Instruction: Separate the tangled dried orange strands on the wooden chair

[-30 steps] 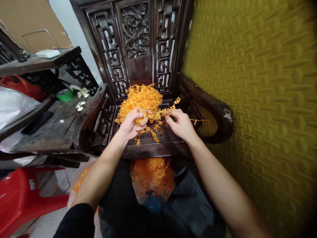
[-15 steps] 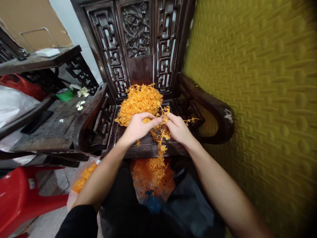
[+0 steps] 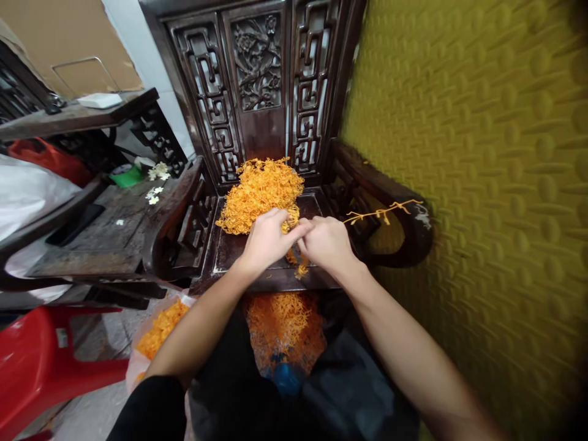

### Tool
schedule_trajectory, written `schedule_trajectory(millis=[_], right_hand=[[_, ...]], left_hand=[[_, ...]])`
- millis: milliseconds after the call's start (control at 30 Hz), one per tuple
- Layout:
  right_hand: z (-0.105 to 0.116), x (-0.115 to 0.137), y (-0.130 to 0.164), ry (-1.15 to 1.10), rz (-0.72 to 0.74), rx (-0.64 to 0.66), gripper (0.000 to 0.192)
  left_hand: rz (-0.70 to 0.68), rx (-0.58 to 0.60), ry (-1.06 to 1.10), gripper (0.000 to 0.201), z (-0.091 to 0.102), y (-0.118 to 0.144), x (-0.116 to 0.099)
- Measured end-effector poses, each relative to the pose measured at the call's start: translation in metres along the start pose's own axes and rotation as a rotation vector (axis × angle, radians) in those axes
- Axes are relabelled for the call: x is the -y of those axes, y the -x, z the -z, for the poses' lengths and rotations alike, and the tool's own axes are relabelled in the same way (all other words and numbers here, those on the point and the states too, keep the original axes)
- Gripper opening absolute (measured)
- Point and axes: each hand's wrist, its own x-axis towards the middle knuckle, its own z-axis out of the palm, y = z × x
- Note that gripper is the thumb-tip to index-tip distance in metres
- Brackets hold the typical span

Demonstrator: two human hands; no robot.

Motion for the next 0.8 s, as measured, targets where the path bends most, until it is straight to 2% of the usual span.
schedule_trajectory(millis=[67, 167, 233, 300, 467, 533, 600, 667, 733, 800], right_hand=[[-0.004, 0.001, -0.002, 0.029, 0.006, 0.024, 0.040], [-0.011, -0.008, -0.007, 0.087, -0.103, 0.101, 0.042], [-0.014, -0.016, -0.008, 0.104, -0.160, 0.081, 0.043], [-0.014, -0.023, -0.006, 0.074, -0.163, 0.001, 0.044], [-0.011, -0.021, 0.002, -0.073, -0.019, -0.083, 0.035], [-0.012, -0.017, 0.002, -0.115, 0.046, -0.101, 0.032], [-0.013, -0.015, 0.002, -0.150, 0.104, -0.115, 0.031], [-0.013, -0.013, 0.001, -0.176, 0.159, -0.115, 0.031], [-0.011, -0.010, 0.000, -0.202, 0.181, -0.109, 0.034], [-0.010, -0.008, -0.001, -0.222, 0.154, -0.108, 0.036]], left_hand=[[-0.087, -0.045, 0.008, 0.038, 0.003, 0.003, -0.004], [-0.189, -0.140, 0.032, 0.036, 0.014, 0.010, -0.017], [-0.168, -0.205, 0.079, 0.031, 0.023, 0.011, -0.021], [-0.108, -0.227, 0.145, 0.027, 0.030, 0.008, -0.015], [0.050, -0.079, 0.334, 0.007, 0.034, -0.005, 0.024], [-0.003, 0.016, 0.303, 0.019, 0.033, -0.007, 0.035], [-0.132, 0.131, 0.198, 0.033, 0.031, -0.008, 0.040], [-0.253, 0.181, 0.092, 0.025, 0.028, -0.007, 0.040], [-0.328, 0.087, 0.050, 0.018, 0.025, -0.006, 0.036], [-0.362, -0.086, 0.096, 0.022, 0.025, -0.006, 0.030]])
